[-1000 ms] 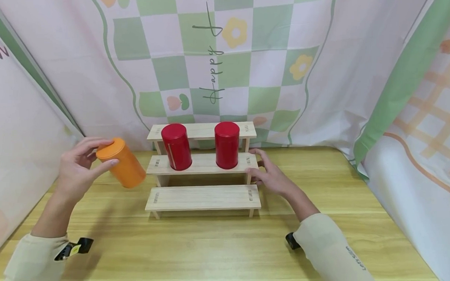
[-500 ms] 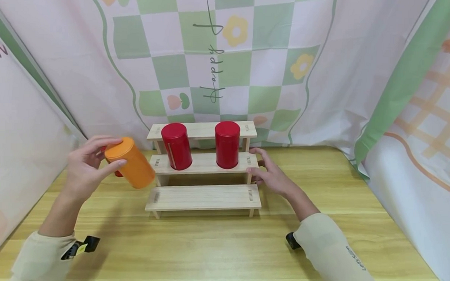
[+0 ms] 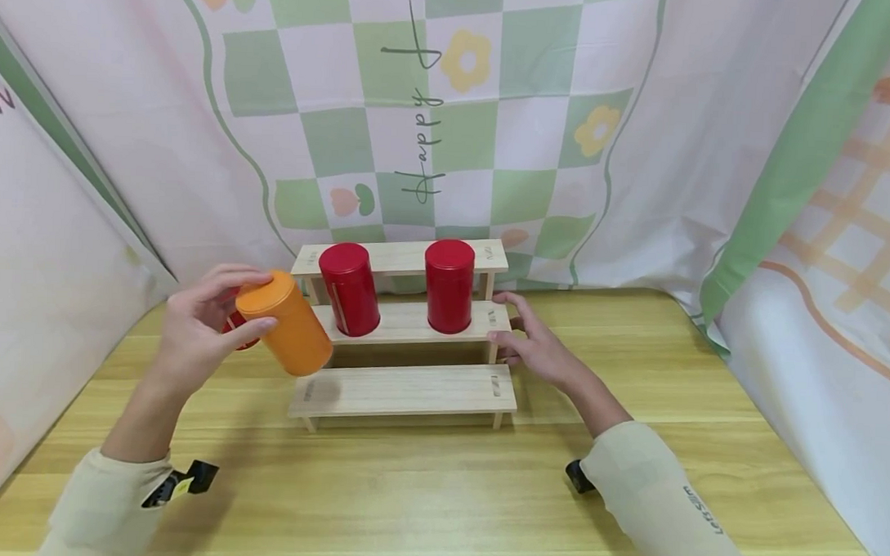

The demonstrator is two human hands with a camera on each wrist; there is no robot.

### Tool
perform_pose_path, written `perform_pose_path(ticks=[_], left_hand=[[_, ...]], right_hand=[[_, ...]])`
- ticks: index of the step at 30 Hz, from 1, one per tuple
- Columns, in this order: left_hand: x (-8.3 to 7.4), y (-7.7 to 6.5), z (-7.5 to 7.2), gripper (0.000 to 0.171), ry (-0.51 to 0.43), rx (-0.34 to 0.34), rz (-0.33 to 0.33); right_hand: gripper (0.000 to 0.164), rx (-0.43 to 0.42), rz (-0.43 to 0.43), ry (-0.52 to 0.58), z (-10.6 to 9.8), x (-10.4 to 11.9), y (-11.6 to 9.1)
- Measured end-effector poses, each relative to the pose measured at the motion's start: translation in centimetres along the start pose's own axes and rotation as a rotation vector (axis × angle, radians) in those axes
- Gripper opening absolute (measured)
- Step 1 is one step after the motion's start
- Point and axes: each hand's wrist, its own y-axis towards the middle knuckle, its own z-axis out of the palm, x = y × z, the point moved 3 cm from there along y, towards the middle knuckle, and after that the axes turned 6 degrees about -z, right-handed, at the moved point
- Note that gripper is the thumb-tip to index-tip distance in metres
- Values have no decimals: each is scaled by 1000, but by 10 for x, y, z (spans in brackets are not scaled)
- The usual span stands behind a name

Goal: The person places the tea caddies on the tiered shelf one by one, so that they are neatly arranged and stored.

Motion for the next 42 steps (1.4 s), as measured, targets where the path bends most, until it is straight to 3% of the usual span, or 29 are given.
perform_pose_path(ticks=[7,18,26,36,42], left_hand=[[0,3,21,49,15,75,-56],[5,5,55,45,7,181,-10],[6,5,79,45,-19,252,-47],[8,6,106,44,-17,310,-106],[14,6,121,45,-23,311,-132]], right_hand=[[62,-2,2,0,0,-1,0],[63,5,10,-5,-1,-3,0],[63,2,8,-4,-1,-1,0],[62,1,10,-4,-1,-1,1],[62,0,8,-7,-1,-2,1]])
